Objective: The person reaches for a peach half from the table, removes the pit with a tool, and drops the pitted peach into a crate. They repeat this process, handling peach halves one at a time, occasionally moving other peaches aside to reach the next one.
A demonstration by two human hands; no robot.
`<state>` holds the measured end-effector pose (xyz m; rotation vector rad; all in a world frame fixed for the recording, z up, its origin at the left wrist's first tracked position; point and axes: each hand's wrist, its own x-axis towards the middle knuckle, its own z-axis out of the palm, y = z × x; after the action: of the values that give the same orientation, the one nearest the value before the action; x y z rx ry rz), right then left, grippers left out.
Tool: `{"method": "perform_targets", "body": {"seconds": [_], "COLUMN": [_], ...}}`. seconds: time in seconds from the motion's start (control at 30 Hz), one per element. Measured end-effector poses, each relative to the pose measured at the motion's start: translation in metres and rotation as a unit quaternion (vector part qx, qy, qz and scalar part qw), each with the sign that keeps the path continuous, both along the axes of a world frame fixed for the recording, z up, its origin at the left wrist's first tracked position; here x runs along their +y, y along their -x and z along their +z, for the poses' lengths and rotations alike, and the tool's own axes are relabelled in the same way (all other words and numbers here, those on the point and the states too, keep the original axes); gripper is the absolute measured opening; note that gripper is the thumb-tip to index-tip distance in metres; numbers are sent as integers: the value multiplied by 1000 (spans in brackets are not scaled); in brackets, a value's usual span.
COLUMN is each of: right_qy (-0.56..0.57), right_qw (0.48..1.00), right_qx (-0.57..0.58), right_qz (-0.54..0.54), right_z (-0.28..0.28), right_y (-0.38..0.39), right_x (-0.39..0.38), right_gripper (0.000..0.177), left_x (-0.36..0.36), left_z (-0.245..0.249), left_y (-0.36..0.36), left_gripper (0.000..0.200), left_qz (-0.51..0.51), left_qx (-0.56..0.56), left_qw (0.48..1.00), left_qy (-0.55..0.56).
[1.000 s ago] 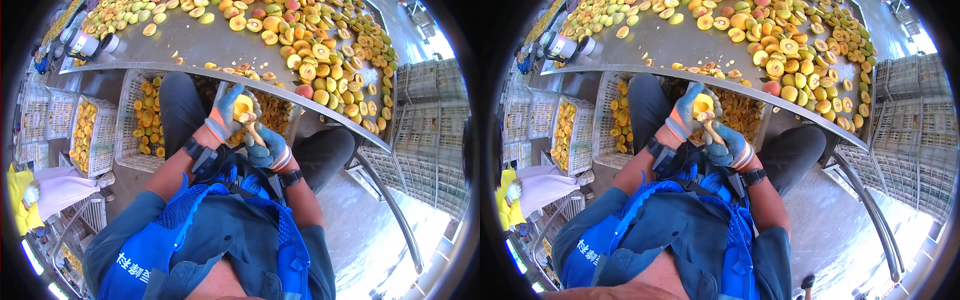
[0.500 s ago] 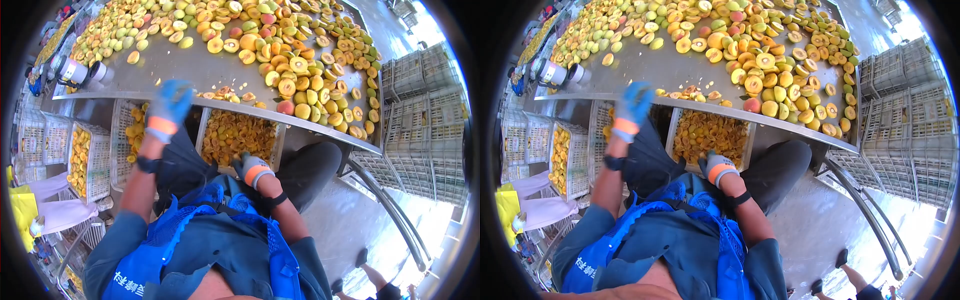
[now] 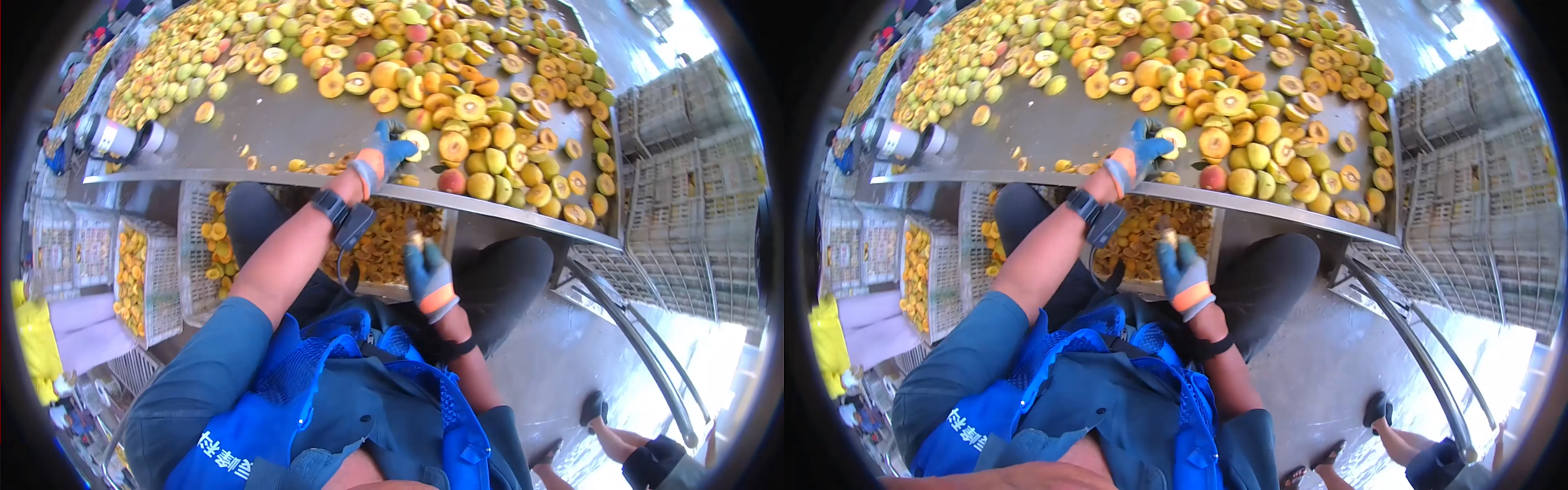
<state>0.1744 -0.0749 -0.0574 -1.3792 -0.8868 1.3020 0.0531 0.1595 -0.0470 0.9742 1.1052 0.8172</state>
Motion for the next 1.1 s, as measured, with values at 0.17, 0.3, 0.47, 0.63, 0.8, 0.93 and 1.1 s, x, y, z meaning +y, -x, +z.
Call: {"method": "perform_targets", "body": {"seconds": [0.17, 0.3, 0.47, 0.63, 0.8, 0.93, 1.1], "right_qy": [-71, -141, -96, -62, -108, -57, -127], "right_qw": [997, 981, 966, 985, 977, 981, 964], "right_qx": [-30, -136, -242, -158, -181, -182, -211], "right_qz": [-27, -11, 11, 29, 41, -26, 100], "right_z": [61, 72, 60, 58, 55, 39, 81], "right_y": [7, 25, 37, 40, 39, 29, 41], "right_x": [47, 70, 63, 51, 21, 16, 17], "right_gripper": [12, 23, 29, 18, 20, 28, 32], "left_x": [-78, -127, -150, -163, -160, -149, -153], "left_z": [49, 64, 39, 16, 54, 34, 37], "left_y": [46, 54, 46, 49, 48, 69, 69], "left_gripper": [44, 38, 27, 27, 28, 34, 33], "left_qz": [14, 9, 67, 31, 174, 141, 186], "left_qx": [-293, 3, -102, 111, -437, -128, -298], "left_qw": [954, 959, 979, 936, 879, 964, 936], "left_qy": [56, -285, -165, -333, 75, -187, -33]}}
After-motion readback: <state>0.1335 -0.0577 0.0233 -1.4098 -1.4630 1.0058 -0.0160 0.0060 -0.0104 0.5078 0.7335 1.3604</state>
